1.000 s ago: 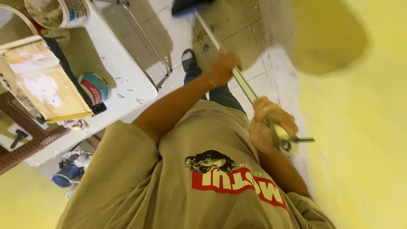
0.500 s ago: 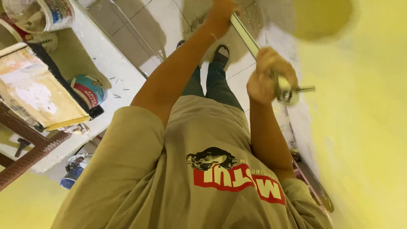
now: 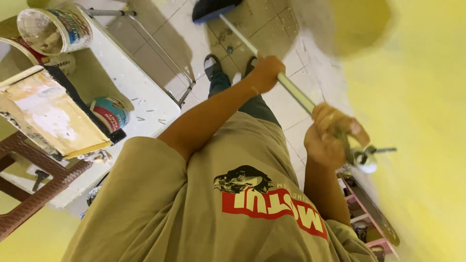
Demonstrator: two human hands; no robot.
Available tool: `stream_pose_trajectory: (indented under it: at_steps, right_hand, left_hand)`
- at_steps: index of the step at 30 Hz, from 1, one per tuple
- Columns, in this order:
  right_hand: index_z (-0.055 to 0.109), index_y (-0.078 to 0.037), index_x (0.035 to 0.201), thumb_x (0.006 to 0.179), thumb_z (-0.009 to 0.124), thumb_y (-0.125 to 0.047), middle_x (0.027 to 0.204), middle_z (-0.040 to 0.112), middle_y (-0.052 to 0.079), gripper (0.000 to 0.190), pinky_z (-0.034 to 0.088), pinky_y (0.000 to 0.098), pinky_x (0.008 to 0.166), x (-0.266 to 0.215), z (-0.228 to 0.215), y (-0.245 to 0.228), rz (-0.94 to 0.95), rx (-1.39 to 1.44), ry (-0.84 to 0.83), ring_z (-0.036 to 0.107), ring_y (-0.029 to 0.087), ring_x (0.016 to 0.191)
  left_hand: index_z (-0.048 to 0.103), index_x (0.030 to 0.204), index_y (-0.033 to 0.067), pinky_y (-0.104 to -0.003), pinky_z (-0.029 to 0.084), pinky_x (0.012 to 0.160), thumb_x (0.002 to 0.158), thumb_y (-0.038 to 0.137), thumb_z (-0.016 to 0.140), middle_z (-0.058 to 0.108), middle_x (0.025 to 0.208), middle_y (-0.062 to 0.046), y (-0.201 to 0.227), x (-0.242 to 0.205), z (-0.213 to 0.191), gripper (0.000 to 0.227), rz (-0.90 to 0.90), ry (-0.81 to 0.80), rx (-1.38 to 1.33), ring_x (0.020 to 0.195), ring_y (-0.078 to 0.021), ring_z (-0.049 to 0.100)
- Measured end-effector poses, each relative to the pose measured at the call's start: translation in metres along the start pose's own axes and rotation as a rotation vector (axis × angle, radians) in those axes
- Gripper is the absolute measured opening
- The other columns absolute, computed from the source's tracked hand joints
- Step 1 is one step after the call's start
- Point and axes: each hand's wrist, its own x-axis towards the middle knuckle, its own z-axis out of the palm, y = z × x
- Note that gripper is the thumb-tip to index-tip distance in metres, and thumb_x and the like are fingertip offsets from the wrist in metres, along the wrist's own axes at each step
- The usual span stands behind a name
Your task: The person sweeps the tiled floor with a long-handled push broom, moving around the room and pushing debris across the tiles near a work table, plastic storage drawers, and a shoe rack.
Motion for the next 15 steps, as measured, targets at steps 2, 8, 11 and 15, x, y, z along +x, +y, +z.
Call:
stream_pose_trajectory:
  at_steps: [2, 8, 11, 15]
  right_hand:
    - [0.051, -0.016, 0.118, 0.098, 0.053, -0.005, 0.074, 0.056, 0.004, 0.023, 0.045, 0.0385, 0.066, 0.004, 0.007, -0.009, -0.061, -0.007, -0.115, 0.047, 0.017, 0.065]
    - [0.059, -0.01, 0.095, 0.096, 0.061, -0.018, 0.08, 0.063, 0.005, 0.008, 0.04, 0.0389, 0.064, 0.013, 0.021, -0.011, -0.04, 0.096, -0.032, 0.048, 0.018, 0.067]
    - [0.053, -0.004, 0.096, 0.085, 0.07, -0.014, 0.083, 0.054, 0.013, 0.023, 0.039, 0.0383, 0.063, 0.015, 0.035, 0.043, -0.243, -0.03, 0.173, 0.047, 0.02, 0.066]
    - [0.052, -0.003, 0.08, 0.088, 0.071, -0.013, 0.082, 0.049, 0.008, 0.023, 0.029, 0.0396, 0.065, 0.026, 0.058, 0.098, -0.088, -0.037, 0.114, 0.04, 0.027, 0.07]
  left_hand:
    - [0.068, 0.077, 0.019, -0.066, 0.034, 0.089, 0.074, 0.004, 0.073, 0.067, 0.084, 0.0, 0.016, -0.012, -0.018, 0.016, 0.04, 0.06, -0.086, 0.099, -0.0283, 0.06]
    - [0.071, 0.091, 0.0162, -0.069, 0.027, 0.109, 0.069, -0.004, 0.072, 0.065, 0.096, -0.013, 0.012, 0.008, -0.052, 0.03, 0.063, 0.327, -0.045, 0.108, -0.0372, 0.057]
    - [0.07, 0.092, 0.0157, -0.065, 0.032, 0.104, 0.072, -0.002, 0.072, 0.066, 0.095, -0.012, -0.028, 0.029, -0.064, 0.027, 0.105, 0.445, -0.025, 0.106, -0.0371, 0.058]
    - [0.07, 0.092, 0.015, -0.058, 0.037, 0.098, 0.075, 0.0, 0.073, 0.066, 0.095, -0.012, -0.091, 0.042, -0.071, 0.022, 0.163, 0.506, -0.008, 0.103, -0.0369, 0.059]
